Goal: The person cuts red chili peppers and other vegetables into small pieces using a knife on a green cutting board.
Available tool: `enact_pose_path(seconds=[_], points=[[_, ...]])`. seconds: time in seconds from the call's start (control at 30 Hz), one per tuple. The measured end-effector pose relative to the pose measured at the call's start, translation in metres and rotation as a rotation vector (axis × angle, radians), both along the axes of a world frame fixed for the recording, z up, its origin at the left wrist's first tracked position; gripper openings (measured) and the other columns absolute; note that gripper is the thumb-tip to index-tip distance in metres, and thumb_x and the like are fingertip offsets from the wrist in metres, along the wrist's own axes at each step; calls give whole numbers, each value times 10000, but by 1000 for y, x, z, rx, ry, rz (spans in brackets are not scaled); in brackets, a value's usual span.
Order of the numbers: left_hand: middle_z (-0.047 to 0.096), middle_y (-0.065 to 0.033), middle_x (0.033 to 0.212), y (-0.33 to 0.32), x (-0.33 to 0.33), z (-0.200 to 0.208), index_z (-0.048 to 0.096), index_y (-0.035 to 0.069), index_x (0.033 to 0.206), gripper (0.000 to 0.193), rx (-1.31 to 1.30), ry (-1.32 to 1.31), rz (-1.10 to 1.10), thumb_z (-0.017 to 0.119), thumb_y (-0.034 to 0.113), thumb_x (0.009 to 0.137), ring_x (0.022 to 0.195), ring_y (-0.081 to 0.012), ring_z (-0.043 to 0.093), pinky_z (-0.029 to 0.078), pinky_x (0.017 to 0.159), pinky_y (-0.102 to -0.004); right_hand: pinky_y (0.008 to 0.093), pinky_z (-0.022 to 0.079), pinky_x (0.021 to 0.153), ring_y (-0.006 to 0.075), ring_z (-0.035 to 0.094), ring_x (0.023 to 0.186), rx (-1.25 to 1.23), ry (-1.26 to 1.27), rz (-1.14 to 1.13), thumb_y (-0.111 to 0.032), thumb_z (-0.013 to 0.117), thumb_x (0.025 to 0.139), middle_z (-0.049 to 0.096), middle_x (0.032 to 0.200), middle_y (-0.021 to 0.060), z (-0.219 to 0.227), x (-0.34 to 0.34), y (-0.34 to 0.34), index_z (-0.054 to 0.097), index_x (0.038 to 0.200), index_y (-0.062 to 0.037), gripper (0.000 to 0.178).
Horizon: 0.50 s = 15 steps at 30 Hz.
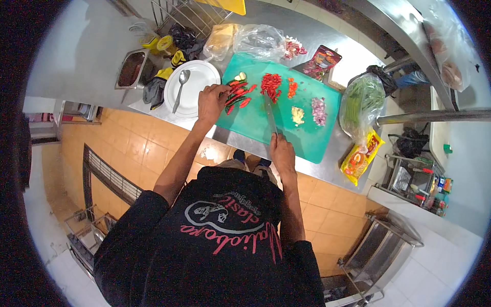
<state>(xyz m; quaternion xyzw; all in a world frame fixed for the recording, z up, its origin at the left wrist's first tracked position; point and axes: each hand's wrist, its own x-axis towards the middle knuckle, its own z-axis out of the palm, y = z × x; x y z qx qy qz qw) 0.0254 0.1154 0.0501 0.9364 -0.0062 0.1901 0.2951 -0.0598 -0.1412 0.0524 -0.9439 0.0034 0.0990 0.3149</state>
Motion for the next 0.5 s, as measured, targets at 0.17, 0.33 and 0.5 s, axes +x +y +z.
enact_pose_path(seconds=[0.17,0.33,0.5], points=[[671,-54,862,7,9,1,696,131,904,112,15,37,-31,690,170,799,829,-265,598,427,733,-397,553,501,657,483,618,728,10,63,2,-316,402,989,624,777,313,-1,4,3,595,919,36,407],[682,-35,852,4,8,2,698,120,977,230,82,143,-54,718,245,785,834,-243,617,446,758,-402,557,496,658,486,616,727,9,3,3,-311,418,986,619,763,317,-2,3,3,598,903,40,402],[665,-79,823,5,12,-9,694,106,954,194,10,101,-49,710,208,790,789,-270,627,473,725,-403,557,493,653,487,614,720,17,-33,-1,-305,424,985,619,753,313,-7,2,1,597,891,39,397]])
